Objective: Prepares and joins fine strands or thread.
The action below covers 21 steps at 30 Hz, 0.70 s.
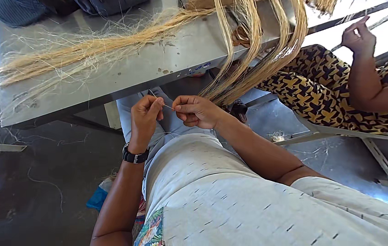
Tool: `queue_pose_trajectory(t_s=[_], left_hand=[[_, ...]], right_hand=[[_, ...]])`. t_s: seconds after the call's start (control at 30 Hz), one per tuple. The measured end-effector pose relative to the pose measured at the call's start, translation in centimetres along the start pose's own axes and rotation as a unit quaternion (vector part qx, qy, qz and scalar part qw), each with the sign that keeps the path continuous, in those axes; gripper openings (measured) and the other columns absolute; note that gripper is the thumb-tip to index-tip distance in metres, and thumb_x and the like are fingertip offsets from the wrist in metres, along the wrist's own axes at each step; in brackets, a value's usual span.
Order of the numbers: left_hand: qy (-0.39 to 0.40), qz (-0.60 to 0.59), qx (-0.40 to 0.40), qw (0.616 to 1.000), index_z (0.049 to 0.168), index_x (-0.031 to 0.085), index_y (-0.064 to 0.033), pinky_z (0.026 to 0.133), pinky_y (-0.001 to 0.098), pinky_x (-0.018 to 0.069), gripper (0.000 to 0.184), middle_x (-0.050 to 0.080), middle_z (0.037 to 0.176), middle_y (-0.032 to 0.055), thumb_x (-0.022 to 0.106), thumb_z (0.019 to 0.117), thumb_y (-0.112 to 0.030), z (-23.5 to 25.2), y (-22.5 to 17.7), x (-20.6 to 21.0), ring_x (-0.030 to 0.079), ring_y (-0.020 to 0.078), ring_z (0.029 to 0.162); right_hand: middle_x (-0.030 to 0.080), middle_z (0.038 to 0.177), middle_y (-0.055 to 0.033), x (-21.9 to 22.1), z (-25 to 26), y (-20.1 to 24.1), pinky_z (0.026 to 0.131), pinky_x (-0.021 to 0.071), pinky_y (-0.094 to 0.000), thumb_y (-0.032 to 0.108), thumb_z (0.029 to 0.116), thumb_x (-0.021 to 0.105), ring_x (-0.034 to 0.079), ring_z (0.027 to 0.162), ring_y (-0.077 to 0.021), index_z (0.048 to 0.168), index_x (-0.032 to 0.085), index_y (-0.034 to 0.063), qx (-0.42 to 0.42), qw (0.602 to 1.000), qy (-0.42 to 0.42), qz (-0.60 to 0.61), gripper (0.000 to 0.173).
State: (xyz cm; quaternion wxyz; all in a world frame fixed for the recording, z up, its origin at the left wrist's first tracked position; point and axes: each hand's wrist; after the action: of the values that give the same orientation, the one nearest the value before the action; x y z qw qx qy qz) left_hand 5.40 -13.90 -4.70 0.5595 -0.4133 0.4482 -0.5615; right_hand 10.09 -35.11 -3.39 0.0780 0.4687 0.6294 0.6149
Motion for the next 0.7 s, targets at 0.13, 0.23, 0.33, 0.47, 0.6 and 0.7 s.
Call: queue_pose_trajectory(t_s=[0.13,0.23,0.33,0.47,0.6,0.7], left_hand=[[-0.018,-0.003,0.005,1.0,0.097,0.06,-0.0121,0.046,0.0226,0.0475,0.019,0.058,0.071,0.0028,0.054,0.1078,-0.026,-0.3,0.8,-0.5,0.053,0.0116,0.053],[-0.049,0.005,0.009,0.999,0.097,0.059,-0.013,0.048,0.0232,0.0479,0.019,0.056,0.07,0.0018,0.054,0.1079,-0.027,-0.4,1.6,-0.7,0.053,0.0116,0.053],[-0.083,0.06,0.03,0.994,0.096,0.06,-0.0114,0.05,0.0247,0.0511,0.019,0.059,0.071,0.0014,0.055,0.1076,-0.026,-0.6,2.5,-0.1,0.056,0.0114,0.055],[-0.089,0.215,0.106,0.967,0.1,0.067,-0.0028,0.067,0.0307,0.0569,0.02,0.064,0.09,0.0066,0.056,0.1058,-0.019,-1.1,3.4,1.3,0.063,0.014,0.077],[-0.07,0.332,0.213,0.916,0.097,0.073,-0.0007,0.081,0.0322,0.0594,0.015,0.068,0.1,0.0124,0.063,0.0999,-0.011,-1.3,3.2,2.4,0.068,0.0183,0.092],[-0.02,0.359,0.207,0.91,0.099,0.074,-0.0034,0.082,0.0348,0.0586,0.015,0.066,0.109,0.0122,0.063,0.1006,-0.013,-1.1,2.7,1.8,0.067,0.0198,0.097]], right_hand=[[0.052,0.068,0.0005,0.1,-0.1,-0.5,0.039,0.0323,-0.0148,0.011,0.1074,0.048,0.037,0.045,-0.0015,0.104,0.062,0.0046,0.033,0.999,0.013,0.038,0.016],[0.051,0.066,0.0028,0.3,-0.5,-0.4,0.039,0.0324,-0.0136,0.011,0.1065,0.048,0.037,0.044,0.0002,0.103,0.064,0.0044,0.041,0.997,0.026,0.054,0.018],[0.049,0.064,0.0044,0.2,-0.6,-0.1,0.04,0.0329,-0.0136,0.012,0.1065,0.047,0.038,0.045,0.0001,0.107,0.066,0.0043,-0.001,0.994,0.039,0.104,0.021],[0.048,0.067,0.0051,0.0,0.5,0.1,0.041,0.0346,-0.0124,0.01,0.107,0.044,0.039,0.045,0.0001,0.123,0.062,0.0021,-0.036,0.987,-0.001,0.16,0.026],[0.051,0.066,0.0038,1.4,1.0,-0.6,0.04,0.0306,-0.0147,0.01,0.1059,0.048,0.036,0.044,-0.001,0.122,0.067,0.0034,-0.005,0.993,-0.109,0.045,0.026],[0.055,0.066,0.0004,1.1,1.0,-1.1,0.04,0.0307,-0.0165,0.008,0.1065,0.051,0.037,0.044,-0.0024,0.117,0.068,0.001,0.002,0.991,-0.113,-0.073,0.021]])
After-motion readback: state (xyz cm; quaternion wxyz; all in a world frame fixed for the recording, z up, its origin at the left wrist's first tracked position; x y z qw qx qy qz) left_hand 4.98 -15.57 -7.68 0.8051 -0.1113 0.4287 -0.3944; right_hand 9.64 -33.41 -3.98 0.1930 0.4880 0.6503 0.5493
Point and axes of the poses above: each hand's wrist, its own z-axis towards the middle knuckle, its own x-axis out of the palm, y = z × x
